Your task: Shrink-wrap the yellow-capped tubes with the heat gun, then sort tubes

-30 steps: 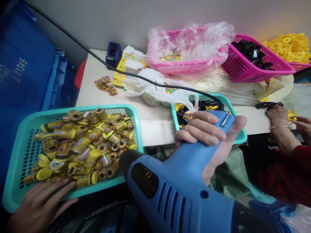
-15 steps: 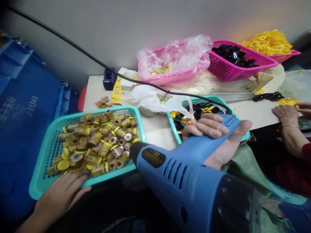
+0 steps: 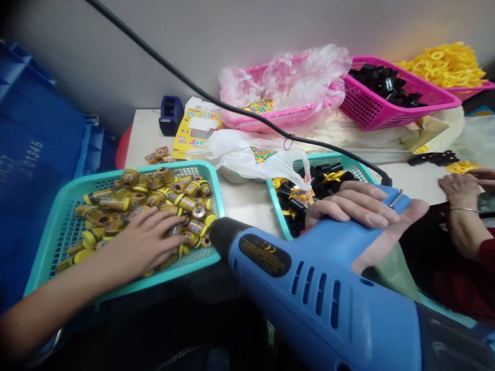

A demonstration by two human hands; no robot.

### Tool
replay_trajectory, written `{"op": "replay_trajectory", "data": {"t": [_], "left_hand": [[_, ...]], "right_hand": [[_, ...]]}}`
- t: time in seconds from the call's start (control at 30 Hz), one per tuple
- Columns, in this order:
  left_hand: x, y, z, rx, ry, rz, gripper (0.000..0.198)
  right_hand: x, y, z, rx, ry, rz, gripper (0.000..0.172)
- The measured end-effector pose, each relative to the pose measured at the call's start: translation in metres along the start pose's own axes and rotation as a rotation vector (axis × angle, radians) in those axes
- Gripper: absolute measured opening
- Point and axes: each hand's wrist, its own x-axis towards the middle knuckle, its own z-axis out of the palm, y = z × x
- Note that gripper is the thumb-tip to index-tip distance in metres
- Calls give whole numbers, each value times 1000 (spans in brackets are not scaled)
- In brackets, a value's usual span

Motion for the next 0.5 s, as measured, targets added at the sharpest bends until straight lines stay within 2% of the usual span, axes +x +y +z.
{"op": "replay_trajectory", "data": {"t": [0.1,0.13,0.27,0.43,0.5], "left_hand": [[-7,-12,-5,90,19,-43,16],[-9,-13,-5,102,24,-46,17],[-18,-12,-1,62,93,-44,20],[-39,-5,7,-139,119,-132,24],[-45,-2,11,-181,142,-155,27]], "right_hand": [[0,-18,-7,-427,163,190,26],[1,-23,-10,-460,154,227,26],[5,-31,-15,-447,97,361,29],[7,-31,-11,-410,176,351,27],[8,-31,-10,-409,199,436,27]]}}
